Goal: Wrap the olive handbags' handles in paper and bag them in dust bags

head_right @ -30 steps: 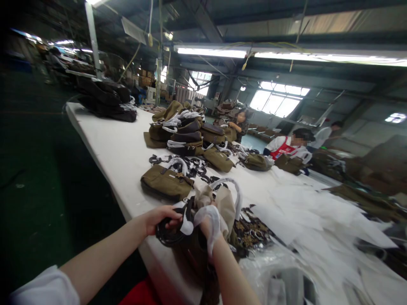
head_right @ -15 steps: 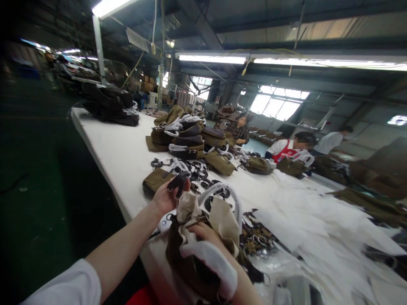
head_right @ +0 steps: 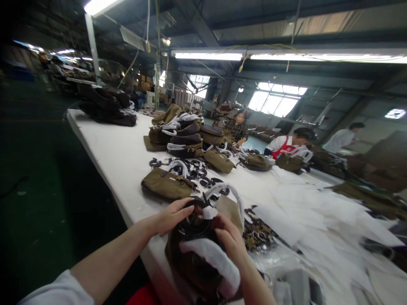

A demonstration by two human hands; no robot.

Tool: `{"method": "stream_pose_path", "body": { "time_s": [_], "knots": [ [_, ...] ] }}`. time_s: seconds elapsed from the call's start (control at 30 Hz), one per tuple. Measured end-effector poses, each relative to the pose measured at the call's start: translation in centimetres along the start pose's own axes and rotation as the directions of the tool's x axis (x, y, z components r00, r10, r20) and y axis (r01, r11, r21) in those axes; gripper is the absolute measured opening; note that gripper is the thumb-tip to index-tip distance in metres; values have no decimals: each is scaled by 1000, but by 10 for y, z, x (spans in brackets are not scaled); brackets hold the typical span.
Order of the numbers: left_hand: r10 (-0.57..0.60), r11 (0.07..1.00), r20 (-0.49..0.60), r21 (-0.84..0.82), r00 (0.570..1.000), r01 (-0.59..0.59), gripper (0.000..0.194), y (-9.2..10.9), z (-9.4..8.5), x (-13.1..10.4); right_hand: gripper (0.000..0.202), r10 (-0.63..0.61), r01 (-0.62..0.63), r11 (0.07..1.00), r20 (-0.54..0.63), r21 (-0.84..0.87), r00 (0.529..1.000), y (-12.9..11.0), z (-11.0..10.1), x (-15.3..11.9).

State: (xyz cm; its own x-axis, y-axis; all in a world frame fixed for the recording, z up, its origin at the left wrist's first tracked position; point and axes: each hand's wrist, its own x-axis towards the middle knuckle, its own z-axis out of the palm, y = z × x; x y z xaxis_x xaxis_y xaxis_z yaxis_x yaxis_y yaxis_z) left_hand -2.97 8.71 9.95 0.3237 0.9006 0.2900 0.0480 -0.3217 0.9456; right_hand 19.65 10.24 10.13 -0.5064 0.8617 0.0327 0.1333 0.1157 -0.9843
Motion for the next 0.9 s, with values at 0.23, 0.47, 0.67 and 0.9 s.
{"method": "stream_pose_path", "body": {
  "time_s": [0.23,0.47,0.67,0.9],
  "knots": [
    [60,868,167,478,984,-134,50,9,9,7,38,219,-203,970,-127,131,967,2,20,3],
    [49,848,493,439,869,-297,32,15,-5,-5,28,389,-184,828,-306,530,869,14,1,8],
    [11,878,560,391,828,-276,19,9,-14,-19,29,4,-118,946,-353,-301,936,31,-5,9],
    [136,861,404,403,905,-309,17,-9,-12,-20,42,95,106,509,178,-854,979,20,1,-7]
  ]
}}
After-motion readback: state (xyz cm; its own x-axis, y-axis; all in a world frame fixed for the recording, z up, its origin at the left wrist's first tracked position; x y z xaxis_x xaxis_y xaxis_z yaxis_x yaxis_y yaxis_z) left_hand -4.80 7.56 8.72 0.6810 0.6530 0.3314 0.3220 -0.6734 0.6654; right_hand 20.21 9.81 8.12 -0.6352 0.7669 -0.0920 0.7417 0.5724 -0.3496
